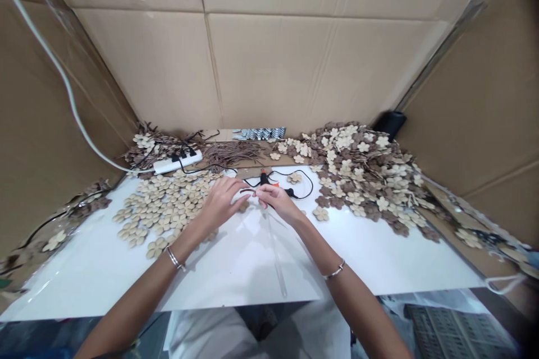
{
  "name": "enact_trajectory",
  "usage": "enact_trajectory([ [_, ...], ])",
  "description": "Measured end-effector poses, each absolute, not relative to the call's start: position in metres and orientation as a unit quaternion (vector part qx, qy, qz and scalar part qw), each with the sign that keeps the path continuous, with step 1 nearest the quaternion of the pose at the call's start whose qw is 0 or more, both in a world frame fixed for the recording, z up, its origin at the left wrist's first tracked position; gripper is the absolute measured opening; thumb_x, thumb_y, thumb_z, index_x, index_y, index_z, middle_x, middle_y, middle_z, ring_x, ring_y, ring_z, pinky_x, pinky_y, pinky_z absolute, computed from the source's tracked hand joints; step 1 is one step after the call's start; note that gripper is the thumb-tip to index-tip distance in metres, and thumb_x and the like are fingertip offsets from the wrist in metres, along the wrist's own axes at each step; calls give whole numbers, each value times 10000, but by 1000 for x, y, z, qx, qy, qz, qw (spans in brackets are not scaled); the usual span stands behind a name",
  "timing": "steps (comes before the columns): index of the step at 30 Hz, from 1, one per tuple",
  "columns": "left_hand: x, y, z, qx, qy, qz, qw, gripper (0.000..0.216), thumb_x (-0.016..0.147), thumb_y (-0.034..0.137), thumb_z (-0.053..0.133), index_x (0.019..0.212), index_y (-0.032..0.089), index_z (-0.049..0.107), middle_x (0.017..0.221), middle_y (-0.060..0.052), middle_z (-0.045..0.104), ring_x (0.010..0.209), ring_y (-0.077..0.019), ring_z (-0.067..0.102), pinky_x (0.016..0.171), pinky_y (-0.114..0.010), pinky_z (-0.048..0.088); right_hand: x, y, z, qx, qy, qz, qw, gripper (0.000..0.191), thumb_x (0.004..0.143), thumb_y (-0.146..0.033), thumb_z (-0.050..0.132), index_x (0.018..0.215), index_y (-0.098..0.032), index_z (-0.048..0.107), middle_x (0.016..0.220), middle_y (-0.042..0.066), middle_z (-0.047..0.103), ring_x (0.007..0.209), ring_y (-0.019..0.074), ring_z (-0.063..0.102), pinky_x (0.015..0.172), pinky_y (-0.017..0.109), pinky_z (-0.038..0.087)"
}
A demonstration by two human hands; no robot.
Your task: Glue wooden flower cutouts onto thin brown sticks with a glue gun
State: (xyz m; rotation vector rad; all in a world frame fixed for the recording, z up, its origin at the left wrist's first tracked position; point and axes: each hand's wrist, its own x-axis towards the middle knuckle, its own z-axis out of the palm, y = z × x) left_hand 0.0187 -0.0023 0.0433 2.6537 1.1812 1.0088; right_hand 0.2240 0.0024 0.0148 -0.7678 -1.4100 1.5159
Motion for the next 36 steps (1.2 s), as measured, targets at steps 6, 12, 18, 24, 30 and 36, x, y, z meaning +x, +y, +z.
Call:
enact_trajectory([
  [6, 28, -1, 36, 832, 400, 379, 72, 242, 970, 346, 475, 916, 203, 664, 911, -65, 673, 893, -209, 551, 845, -346, 404, 219, 3, 10, -329, -555, 614, 454, 330, 757, -475, 725, 880, -175, 666, 625, -33, 560, 585, 109, 468, 587, 256, 358],
  [12, 27, 3, 31, 705, 469, 453, 280, 228, 835, 419, 652, 852, 206, 729, 826, -28, 670, 704, -158, 506, 665, -289, 414, 213, 2, 8, -346, -556, 562, 506, 254, 744, -435, 740, 743, -189, 675, 993, 38, 654, 849, 148, 565, 735, 267, 419],
  [18, 31, 0, 27, 597, 449, 480, 460, 262, 769, 434, 719, 868, 194, 756, 930, -53, 720, 866, -189, 619, 783, -305, 471, 202, 3, -1, -305, -538, 590, 520, 209, 765, -411, 739, 764, -208, 688, 972, 26, 684, 891, 163, 595, 844, 298, 437],
  [24, 32, -4, 26, 574, 445, 476, 496, 292, 774, 453, 705, 894, 188, 734, 911, -68, 729, 915, -222, 656, 865, -355, 499, 200, 3, -4, -329, -513, 590, 530, 248, 743, -437, 756, 806, -206, 693, 801, 8, 688, 762, 149, 593, 767, 287, 451],
  [30, 28, -1, 30, 595, 471, 472, 448, 293, 835, 439, 601, 901, 190, 742, 1042, -69, 714, 943, -208, 622, 773, -306, 475, 199, -2, 4, -342, -524, 583, 518, 279, 732, -461, 751, 789, -195, 689, 832, 32, 713, 790, 164, 612, 772, 302, 462],
  [36, 29, -2, 31, 657, 503, 467, 313, 278, 792, 457, 655, 718, 195, 710, 762, -18, 629, 704, -155, 478, 675, -288, 391, 197, -6, 5, -353, -535, 588, 494, 289, 720, -465, 753, 758, -190, 673, 729, 9, 665, 641, 137, 549, 631, 278, 428],
])
